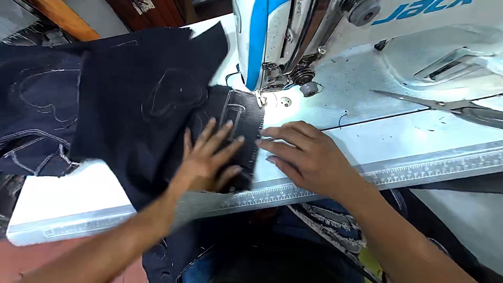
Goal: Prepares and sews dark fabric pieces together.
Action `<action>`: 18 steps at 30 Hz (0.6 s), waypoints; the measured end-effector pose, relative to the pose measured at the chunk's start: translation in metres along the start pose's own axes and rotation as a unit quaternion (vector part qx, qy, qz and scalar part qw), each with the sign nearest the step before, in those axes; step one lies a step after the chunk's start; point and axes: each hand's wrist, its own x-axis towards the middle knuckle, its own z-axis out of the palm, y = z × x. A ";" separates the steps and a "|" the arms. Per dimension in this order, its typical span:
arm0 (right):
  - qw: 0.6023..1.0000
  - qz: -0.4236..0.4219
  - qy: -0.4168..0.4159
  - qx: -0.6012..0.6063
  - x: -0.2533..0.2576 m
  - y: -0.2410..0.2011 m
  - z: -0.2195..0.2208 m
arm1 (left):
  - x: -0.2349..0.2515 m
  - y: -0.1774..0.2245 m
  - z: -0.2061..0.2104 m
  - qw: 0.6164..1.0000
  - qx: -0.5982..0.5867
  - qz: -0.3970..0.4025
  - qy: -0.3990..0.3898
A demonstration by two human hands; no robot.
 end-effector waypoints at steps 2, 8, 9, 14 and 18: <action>0.999 -0.019 -0.036 0.010 -0.001 -0.003 -0.001 | -0.011 0.038 0.005 0.995 -0.068 -0.055 0.042; 0.995 -0.045 -0.094 -0.007 -0.035 -0.009 -0.018 | 0.002 0.044 -0.002 0.999 -0.030 0.002 0.039; 0.995 -0.044 -0.086 -0.019 -0.039 -0.010 -0.018 | 0.008 0.041 -0.005 0.999 -0.021 0.009 0.027; 0.996 -0.067 -0.039 -0.045 -0.051 -0.012 -0.012 | 0.028 0.035 -0.003 0.999 -0.037 0.004 0.040; 0.998 -0.029 -0.047 -0.036 -0.046 -0.015 -0.013 | 0.025 0.042 0.003 0.995 0.030 0.067 0.064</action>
